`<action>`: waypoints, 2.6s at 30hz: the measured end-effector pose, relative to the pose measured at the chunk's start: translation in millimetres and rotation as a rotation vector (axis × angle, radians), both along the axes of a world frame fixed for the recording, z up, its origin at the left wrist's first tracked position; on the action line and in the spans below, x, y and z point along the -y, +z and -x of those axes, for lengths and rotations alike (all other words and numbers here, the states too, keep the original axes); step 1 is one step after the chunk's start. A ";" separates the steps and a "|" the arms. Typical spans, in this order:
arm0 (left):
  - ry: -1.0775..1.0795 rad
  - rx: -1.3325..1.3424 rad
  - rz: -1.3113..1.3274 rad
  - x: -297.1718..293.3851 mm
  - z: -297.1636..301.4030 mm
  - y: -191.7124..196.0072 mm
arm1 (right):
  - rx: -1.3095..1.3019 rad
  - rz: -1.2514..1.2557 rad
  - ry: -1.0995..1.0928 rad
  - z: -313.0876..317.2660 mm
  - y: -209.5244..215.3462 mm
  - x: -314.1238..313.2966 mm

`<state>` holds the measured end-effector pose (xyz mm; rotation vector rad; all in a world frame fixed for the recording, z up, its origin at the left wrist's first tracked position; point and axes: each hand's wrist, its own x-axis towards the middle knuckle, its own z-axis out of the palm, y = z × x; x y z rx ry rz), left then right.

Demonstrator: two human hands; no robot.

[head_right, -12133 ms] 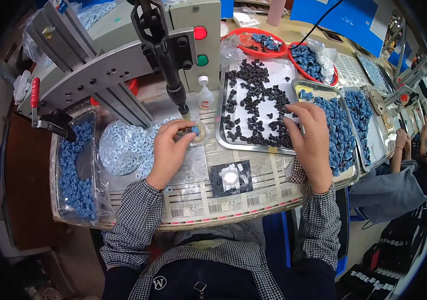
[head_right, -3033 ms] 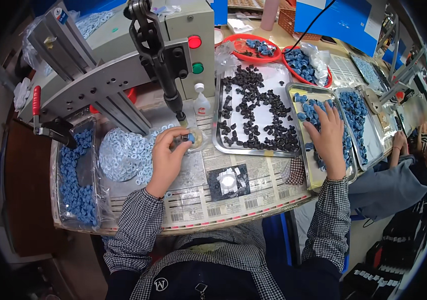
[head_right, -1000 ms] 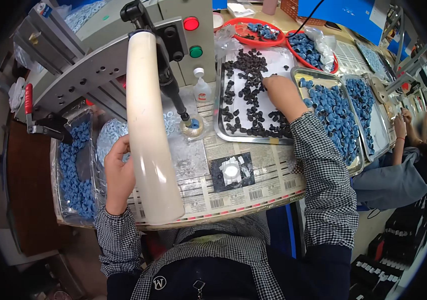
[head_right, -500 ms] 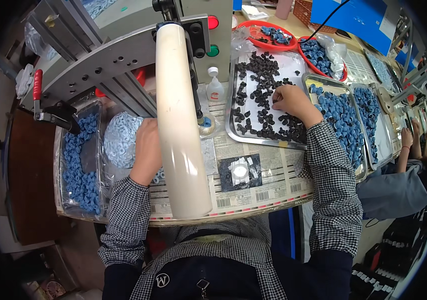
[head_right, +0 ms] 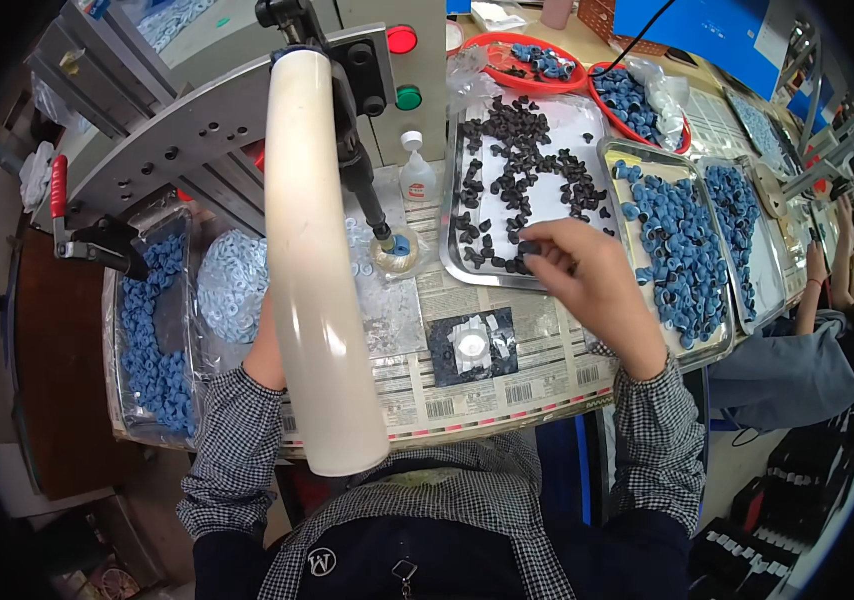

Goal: Assembling small blue and black plastic or ceramic components using a manual assembly press at a workbench.

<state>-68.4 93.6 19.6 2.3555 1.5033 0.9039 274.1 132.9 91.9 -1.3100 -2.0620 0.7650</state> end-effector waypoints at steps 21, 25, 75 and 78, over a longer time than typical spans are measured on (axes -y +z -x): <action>0.108 1.004 0.801 29.5 -37.0 21.6 | -0.152 -0.123 0.141 48.5 -12.1 51.5; 0.147 1.220 1.026 45.1 -55.9 30.5 | -0.113 -0.167 0.209 63.4 -22.6 56.0; 0.664 -0.469 0.057 24.9 246.3 2.7 | -0.133 -0.057 0.065 57.7 -31.3 65.4; 0.716 -0.345 0.174 28.9 258.1 1.1 | -0.072 -0.026 0.050 52.5 -29.4 66.7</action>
